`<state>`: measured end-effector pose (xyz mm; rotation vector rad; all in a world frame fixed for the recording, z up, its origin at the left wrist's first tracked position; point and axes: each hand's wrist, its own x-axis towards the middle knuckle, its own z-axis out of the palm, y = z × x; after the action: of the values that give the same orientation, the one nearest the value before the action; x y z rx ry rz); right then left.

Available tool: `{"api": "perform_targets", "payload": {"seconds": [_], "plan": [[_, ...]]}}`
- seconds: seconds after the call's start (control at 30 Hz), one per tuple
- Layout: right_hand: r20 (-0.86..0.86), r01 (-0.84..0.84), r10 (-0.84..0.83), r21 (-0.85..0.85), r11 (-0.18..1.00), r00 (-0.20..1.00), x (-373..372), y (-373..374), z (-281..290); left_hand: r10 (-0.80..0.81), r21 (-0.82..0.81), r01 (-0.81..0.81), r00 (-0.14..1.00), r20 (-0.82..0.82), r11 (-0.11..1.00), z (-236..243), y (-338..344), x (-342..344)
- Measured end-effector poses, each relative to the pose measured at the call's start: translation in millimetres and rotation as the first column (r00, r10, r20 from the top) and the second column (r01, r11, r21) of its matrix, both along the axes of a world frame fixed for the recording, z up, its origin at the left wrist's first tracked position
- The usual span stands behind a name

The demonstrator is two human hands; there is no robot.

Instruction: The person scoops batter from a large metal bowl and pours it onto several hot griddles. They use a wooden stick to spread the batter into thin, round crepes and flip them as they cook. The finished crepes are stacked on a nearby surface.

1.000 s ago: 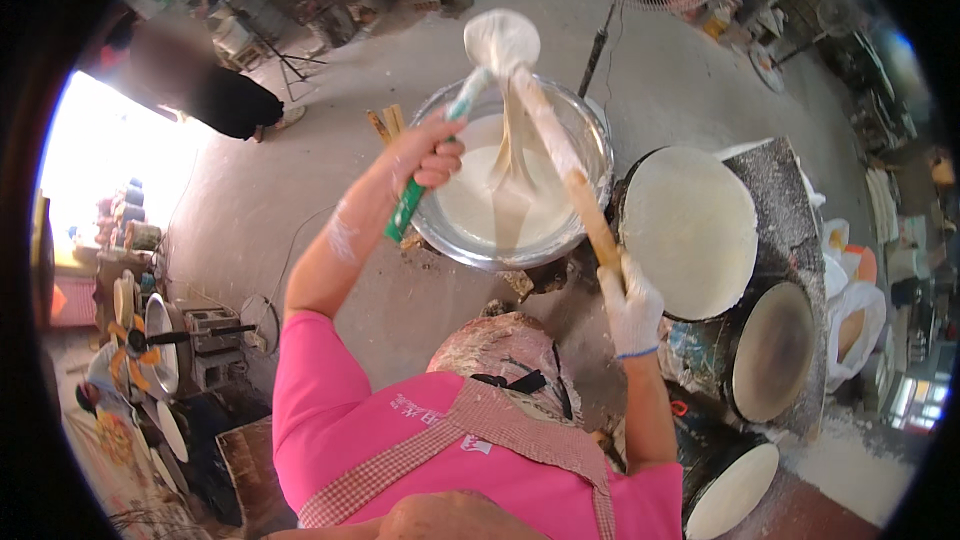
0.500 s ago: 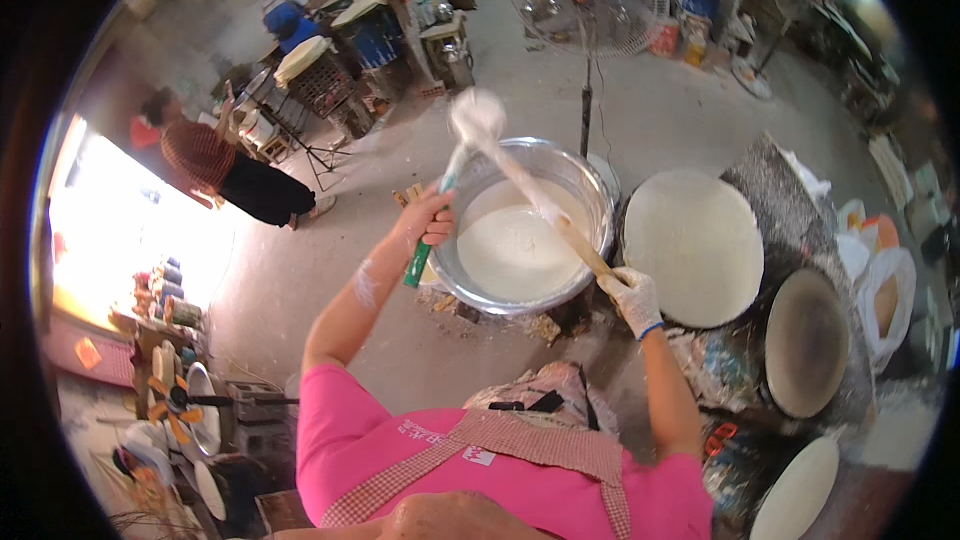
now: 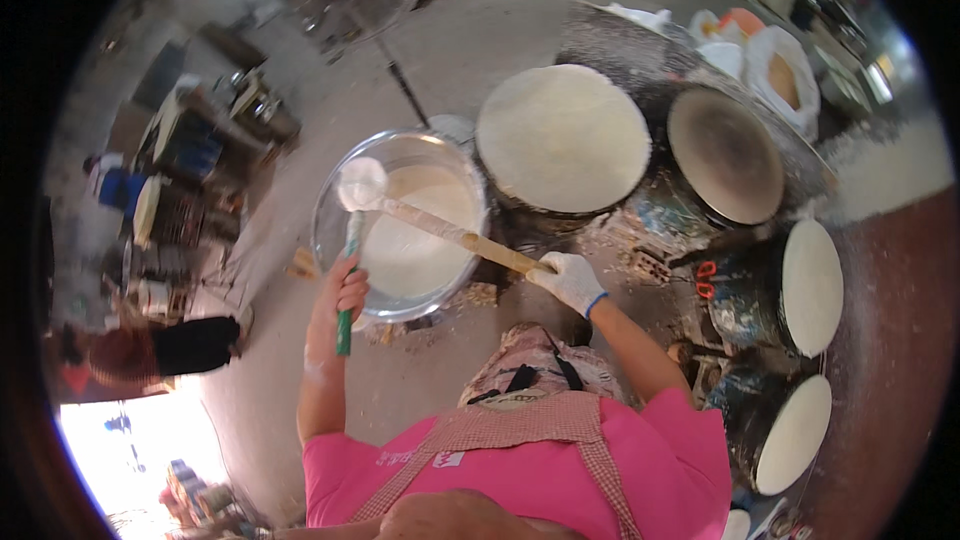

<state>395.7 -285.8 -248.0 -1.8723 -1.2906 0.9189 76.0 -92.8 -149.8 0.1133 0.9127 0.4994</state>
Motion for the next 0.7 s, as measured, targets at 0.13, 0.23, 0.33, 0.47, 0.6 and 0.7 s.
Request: {"api": "perform_targets", "payload": {"seconds": [0.13, 0.23, 0.33, 0.47, 0.6, 0.7], "plan": [[-0.117, 0.212, -0.201, 0.094, 0.973, 0.973, 35.7, -42.4, 45.2, -0.137, 0.538, 0.231, 0.968, -0.209, 0.811, 65.1, -35.5, 59.8], [-0.188, 0.309, -0.285, 0.112, 0.945, 0.940, 63.6, -73.7, 35.5, -0.228, 0.512, 0.285, 0.958, -0.171, 0.810, 69.3, -60.2, 120.3], [-0.104, 0.350, -0.345, 0.033, 0.936, 0.933, 91.0, -134.9, -2.9, -0.286, 0.085, 0.282, 0.957, 0.041, 0.956, 51.6, -82.1, 181.7], [-0.049, 0.517, -0.522, -0.085, 0.852, 0.851, 122.1, -259.9, -30.2, -0.137, -0.510, 0.409, 0.862, 0.488, 0.757, -6.8, -117.1, 284.3], [0.105, 0.767, -0.761, -0.040, 0.640, 0.640, 167.3, -364.8, -32.3, -0.155, -0.475, 0.640, 0.679, 0.718, 0.604, -37.8, -157.7, 403.3], [0.210, 0.878, -0.873, 0.099, 0.468, 0.441, 212.4, -400.5, -25.3, -0.617, 0.087, 0.713, 0.532, 0.580, 0.696, -46.2, -167.6, 490.4]]}}
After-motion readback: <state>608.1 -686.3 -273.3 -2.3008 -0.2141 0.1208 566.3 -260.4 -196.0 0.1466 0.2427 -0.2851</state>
